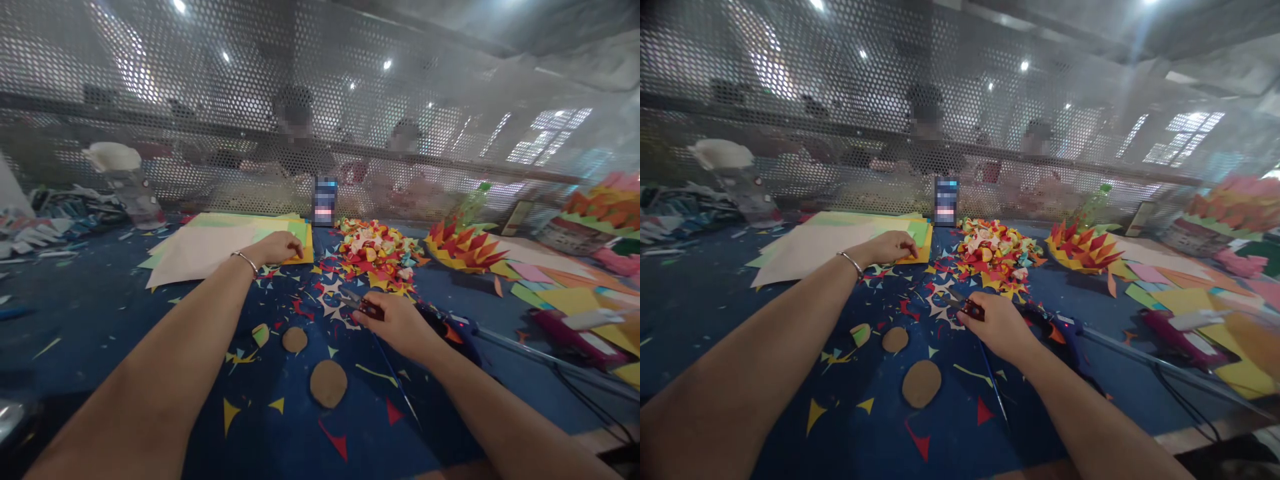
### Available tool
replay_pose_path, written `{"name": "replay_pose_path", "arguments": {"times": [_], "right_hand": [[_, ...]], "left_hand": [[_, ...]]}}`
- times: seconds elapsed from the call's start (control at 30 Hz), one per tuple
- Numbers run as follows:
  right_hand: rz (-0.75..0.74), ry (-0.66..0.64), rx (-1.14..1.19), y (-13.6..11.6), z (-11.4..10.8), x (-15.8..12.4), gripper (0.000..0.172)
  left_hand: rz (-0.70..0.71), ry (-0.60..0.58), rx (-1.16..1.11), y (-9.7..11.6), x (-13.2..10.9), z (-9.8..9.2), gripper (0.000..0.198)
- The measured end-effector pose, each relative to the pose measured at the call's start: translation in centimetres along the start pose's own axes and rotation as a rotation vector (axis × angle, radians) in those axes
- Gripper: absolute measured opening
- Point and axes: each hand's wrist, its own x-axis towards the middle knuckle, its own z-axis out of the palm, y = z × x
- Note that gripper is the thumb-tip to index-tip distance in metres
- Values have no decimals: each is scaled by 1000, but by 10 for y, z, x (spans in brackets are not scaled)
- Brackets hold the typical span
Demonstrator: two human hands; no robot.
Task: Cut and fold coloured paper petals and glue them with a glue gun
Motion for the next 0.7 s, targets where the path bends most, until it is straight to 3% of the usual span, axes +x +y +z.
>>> {"name": "replay_pose_path", "arguments": {"times": [0.27,0.7], "right_hand": [[-5,8,-14,1,0,-1,30],[-7,4,-23,3,2,1,29]], "left_hand": [[54,19,141,6,2,2,38],[-7,11,19,-7,0,-3,41]]}}
